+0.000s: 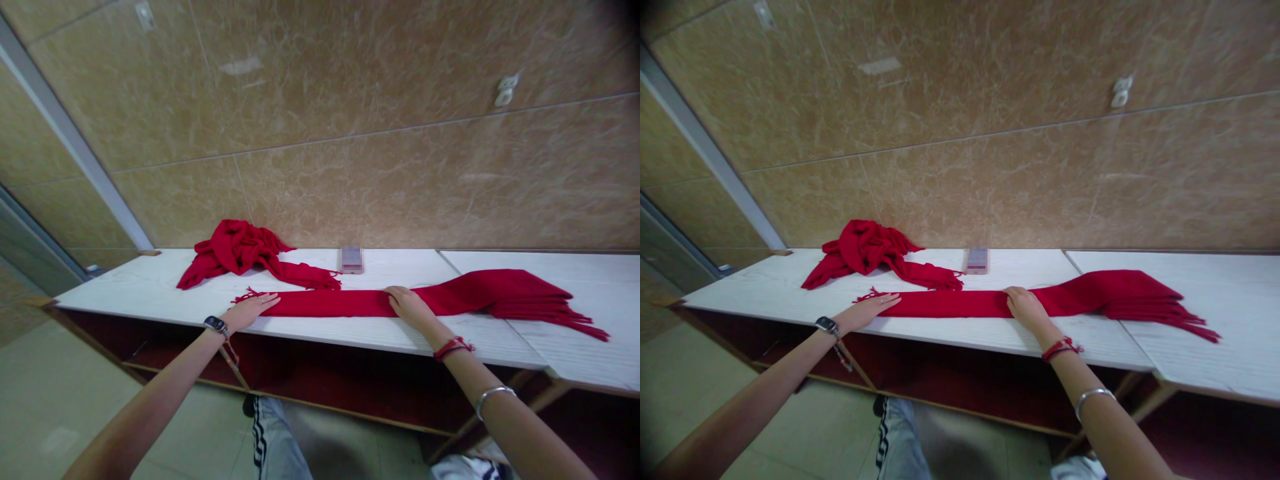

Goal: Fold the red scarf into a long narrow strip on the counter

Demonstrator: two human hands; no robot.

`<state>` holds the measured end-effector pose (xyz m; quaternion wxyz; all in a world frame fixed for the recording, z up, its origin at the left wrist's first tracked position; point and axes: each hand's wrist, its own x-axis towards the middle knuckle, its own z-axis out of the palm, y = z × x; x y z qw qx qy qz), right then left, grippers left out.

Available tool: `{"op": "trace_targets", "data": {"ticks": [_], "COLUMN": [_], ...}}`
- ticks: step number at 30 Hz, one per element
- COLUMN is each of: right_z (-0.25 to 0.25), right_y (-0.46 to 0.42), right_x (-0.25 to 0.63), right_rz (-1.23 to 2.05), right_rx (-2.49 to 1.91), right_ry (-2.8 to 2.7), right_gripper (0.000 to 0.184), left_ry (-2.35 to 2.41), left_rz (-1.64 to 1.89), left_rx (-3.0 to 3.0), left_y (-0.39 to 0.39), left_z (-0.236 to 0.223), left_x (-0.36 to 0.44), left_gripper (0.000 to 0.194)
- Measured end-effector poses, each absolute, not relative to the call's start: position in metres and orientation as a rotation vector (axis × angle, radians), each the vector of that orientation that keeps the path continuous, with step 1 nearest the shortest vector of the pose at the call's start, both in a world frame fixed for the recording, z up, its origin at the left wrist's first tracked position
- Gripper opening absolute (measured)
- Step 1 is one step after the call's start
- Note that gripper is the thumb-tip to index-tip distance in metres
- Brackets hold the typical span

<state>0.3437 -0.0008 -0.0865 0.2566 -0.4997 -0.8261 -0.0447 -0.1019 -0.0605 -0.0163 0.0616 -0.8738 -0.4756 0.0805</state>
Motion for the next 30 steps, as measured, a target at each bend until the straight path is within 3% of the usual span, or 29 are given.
{"op": "trace_targets", "data": {"ticks": [5, 9, 12, 16, 30], "right_z": [-0.079, -0.065, -0.055, -0.054, -0.072], "right_y": [-0.009, -0.024, -0.039, -0.049, -0.034], "right_x": [0.332, 0.29, 0.248, 0.225, 0.371], "right_rz": [-0.18, -0.141, -0.073, -0.009, -0.183], "right_rx": [-1.19, -1.171, -1.096, -1.03, -1.587], "right_ry": [-2.304, -2.295, -2.382, -2.598, -2.516], "right_gripper": [0.034, 0.035, 0.039, 0.043, 0.045], "left_ry": [-1.558, -1.523, -1.572, -1.581, -1.578], "left_rz": [0.352, 0.2, -0.066, -0.127, -0.137], "left_rx": [-2.724, -2.805, -2.665, -2.61, -2.536], "left_y": [-0.054, -0.046, -0.042, -0.037, -0.035], "left_z": [-0.004, -0.001, -0.017, -0.05, -0.062], "left_x": [-0.092, -0.053, -0.017, 0.0, -0.003], "left_gripper": [0.072, 0.051, 0.045, 0.047, 0.049]}}
